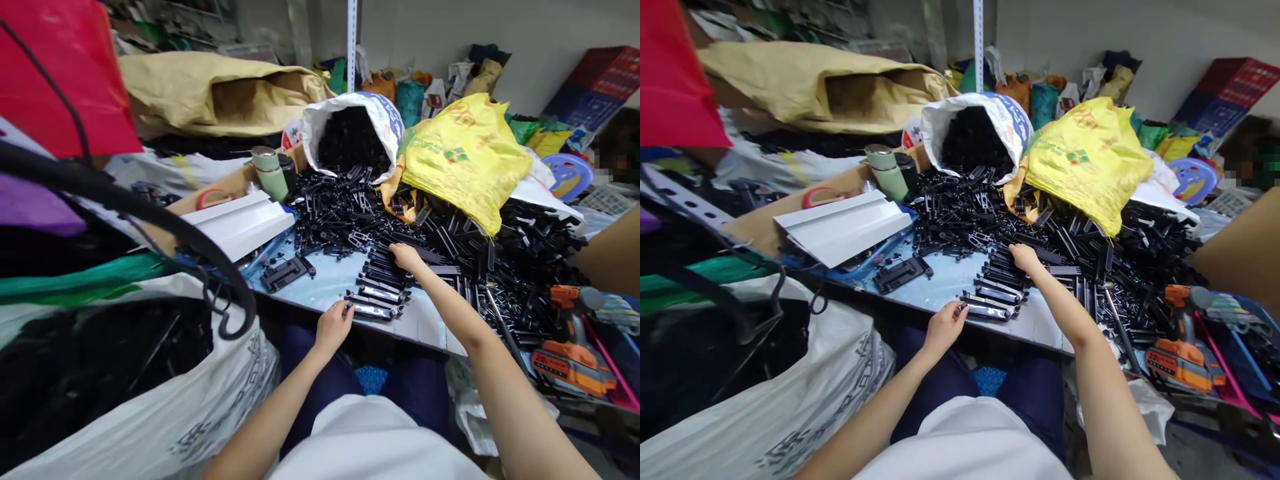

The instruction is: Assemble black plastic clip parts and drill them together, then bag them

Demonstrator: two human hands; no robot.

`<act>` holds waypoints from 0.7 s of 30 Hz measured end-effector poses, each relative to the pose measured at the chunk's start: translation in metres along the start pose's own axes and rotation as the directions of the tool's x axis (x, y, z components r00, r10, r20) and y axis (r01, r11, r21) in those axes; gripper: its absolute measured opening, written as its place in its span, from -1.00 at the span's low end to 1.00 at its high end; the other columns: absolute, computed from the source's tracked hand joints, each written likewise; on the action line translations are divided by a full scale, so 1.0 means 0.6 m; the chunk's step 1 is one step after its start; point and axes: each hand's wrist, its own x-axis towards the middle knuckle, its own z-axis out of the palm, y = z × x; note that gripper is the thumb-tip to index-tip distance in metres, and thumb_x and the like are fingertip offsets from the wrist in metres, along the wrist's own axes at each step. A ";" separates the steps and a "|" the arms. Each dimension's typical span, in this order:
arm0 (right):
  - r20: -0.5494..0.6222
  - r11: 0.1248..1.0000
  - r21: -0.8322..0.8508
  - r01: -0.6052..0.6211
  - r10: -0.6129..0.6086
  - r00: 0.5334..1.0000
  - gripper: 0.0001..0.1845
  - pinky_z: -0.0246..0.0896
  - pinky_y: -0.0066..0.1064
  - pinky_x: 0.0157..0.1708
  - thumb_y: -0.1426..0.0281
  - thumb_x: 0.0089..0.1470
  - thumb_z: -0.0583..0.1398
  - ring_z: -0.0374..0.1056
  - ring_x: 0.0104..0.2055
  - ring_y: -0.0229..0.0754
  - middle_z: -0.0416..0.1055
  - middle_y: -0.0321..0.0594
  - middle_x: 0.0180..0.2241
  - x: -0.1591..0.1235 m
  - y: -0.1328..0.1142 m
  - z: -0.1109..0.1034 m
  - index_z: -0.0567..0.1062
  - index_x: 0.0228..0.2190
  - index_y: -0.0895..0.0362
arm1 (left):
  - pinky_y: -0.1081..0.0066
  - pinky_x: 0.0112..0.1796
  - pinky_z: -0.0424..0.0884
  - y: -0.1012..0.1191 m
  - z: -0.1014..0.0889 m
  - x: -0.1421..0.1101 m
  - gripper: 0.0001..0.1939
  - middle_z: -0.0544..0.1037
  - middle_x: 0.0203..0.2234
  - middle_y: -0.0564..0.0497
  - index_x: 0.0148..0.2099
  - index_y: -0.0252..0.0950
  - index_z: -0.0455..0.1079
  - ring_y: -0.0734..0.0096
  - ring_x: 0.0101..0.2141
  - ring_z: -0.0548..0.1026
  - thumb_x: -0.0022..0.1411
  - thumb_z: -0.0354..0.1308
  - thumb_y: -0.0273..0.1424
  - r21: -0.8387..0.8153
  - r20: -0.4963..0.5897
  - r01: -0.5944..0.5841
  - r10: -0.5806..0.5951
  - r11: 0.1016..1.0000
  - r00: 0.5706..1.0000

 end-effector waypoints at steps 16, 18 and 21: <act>0.292 0.903 0.423 -0.072 -0.060 0.955 0.08 0.00 -0.24 0.13 -0.04 -0.33 0.29 0.06 0.18 0.08 0.10 0.03 0.17 -0.008 0.005 -0.018 0.15 0.15 0.21 | 0.40 -0.49 0.42 0.108 -0.009 -0.059 -0.67 0.42 -0.49 0.02 -0.24 -0.31 0.21 0.40 -0.55 0.48 0.16 0.06 -0.12 -0.419 0.832 0.899 -0.449 -0.123 0.326; 0.280 0.924 0.366 -0.111 0.004 0.960 0.14 -0.07 -0.18 0.15 -0.12 -0.38 0.27 -0.03 0.22 0.14 0.06 0.07 0.18 -0.005 -0.004 -0.007 0.14 0.16 0.23 | 0.36 -0.40 0.45 0.125 -0.003 -0.054 -0.72 0.42 -0.41 -0.03 -0.22 -0.32 0.23 0.38 -0.47 0.50 0.19 0.06 -0.19 -0.484 0.809 0.848 -0.480 -0.216 0.340; 0.284 0.941 0.299 -0.157 0.069 0.956 0.06 -0.02 -0.16 0.12 -0.16 -0.39 0.25 0.02 0.18 0.20 0.15 0.12 0.10 -0.008 -0.014 0.001 0.29 0.05 0.26 | 0.37 -0.30 0.44 0.141 0.006 -0.047 -0.75 0.44 -0.33 -0.08 -0.26 -0.34 0.30 0.40 -0.39 0.50 0.17 0.11 -0.23 -0.596 0.760 0.741 -0.516 -0.309 0.396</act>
